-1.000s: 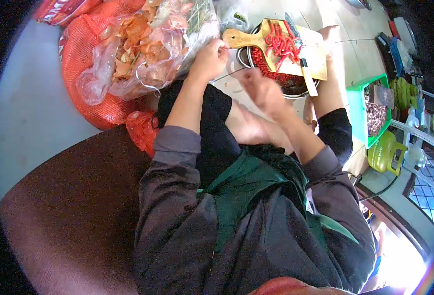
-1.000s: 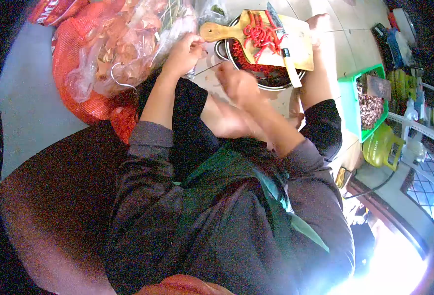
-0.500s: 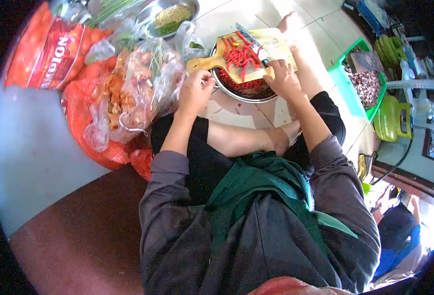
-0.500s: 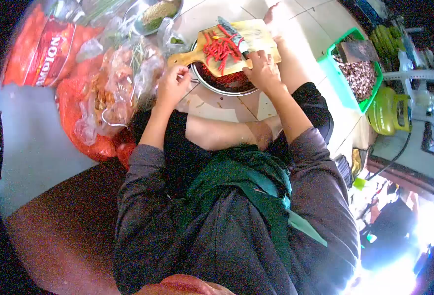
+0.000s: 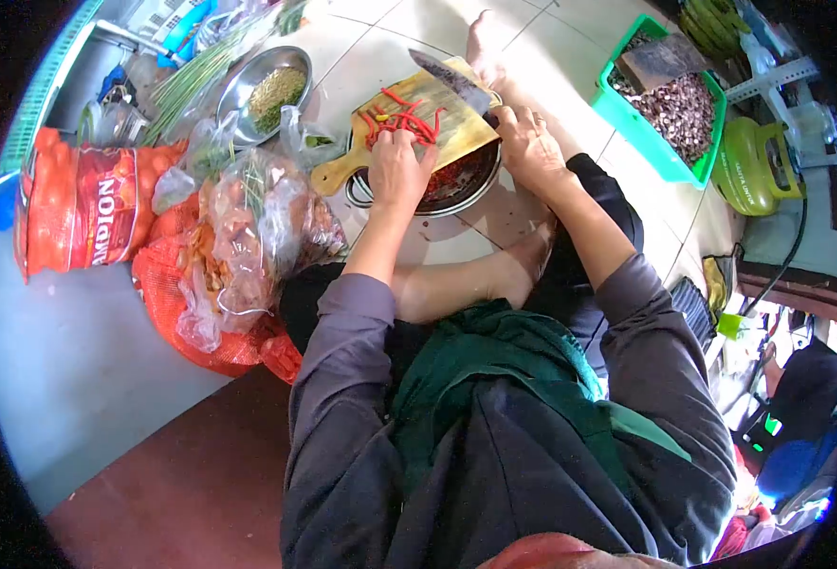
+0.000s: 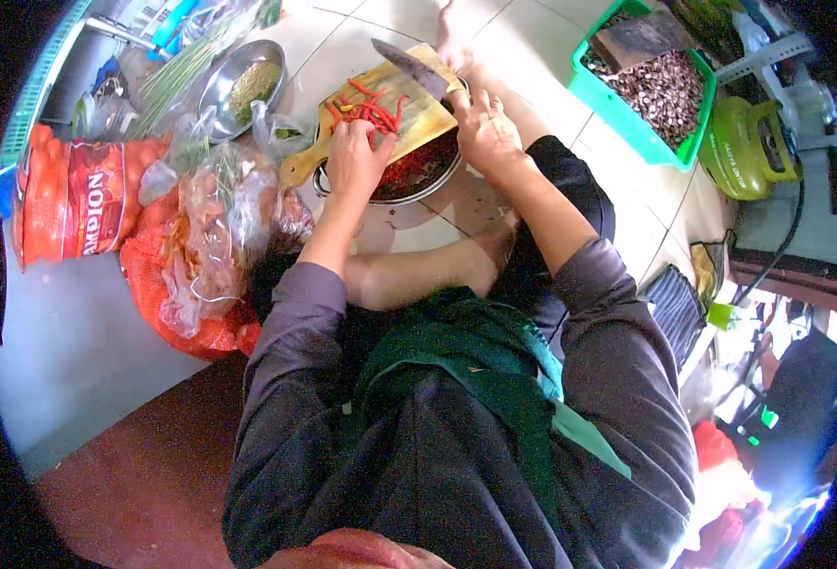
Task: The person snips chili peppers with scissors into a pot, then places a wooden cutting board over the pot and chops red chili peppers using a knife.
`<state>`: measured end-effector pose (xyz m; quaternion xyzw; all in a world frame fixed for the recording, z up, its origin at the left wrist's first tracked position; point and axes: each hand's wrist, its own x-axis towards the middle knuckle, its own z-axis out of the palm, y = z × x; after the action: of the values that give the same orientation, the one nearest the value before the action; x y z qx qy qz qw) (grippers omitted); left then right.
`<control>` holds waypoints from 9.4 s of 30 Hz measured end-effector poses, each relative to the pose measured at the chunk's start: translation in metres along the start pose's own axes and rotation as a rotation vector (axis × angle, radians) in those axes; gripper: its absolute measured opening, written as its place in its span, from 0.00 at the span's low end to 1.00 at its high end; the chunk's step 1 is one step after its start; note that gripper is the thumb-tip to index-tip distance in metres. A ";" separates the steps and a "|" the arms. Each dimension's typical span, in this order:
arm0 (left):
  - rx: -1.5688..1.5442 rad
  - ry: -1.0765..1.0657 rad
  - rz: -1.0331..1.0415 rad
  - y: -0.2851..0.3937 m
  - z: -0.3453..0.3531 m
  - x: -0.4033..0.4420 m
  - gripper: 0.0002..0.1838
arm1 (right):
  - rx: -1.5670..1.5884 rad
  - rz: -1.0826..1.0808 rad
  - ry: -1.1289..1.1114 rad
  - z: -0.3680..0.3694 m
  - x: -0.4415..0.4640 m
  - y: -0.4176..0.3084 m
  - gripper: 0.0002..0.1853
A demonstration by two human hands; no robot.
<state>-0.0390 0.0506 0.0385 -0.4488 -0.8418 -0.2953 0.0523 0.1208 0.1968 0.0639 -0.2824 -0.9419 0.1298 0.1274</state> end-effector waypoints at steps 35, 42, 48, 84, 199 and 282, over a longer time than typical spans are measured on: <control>0.291 -0.363 -0.256 0.039 0.019 0.041 0.22 | 0.663 0.166 -0.113 0.005 -0.058 -0.007 0.21; 0.276 -0.357 -0.103 0.031 0.028 0.043 0.19 | 0.709 0.240 -0.111 -0.005 -0.057 0.000 0.21; 0.165 -0.261 0.051 0.026 0.026 0.035 0.16 | 0.684 0.307 -0.179 -0.009 -0.055 0.001 0.20; -0.017 -0.200 -0.020 0.024 0.044 0.039 0.11 | 0.029 0.153 -0.457 -0.007 -0.060 -0.033 0.37; -0.136 -0.196 -0.075 -0.003 0.022 0.038 0.08 | 0.358 0.039 -0.140 0.043 -0.029 -0.033 0.25; -0.024 -0.155 0.005 -0.025 0.018 0.029 0.10 | 0.404 0.062 -0.232 0.026 -0.044 -0.041 0.24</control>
<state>-0.0731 0.0707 0.0227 -0.4729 -0.8386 -0.2697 -0.0179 0.1279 0.1341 0.0449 -0.2631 -0.8961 0.3510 0.0681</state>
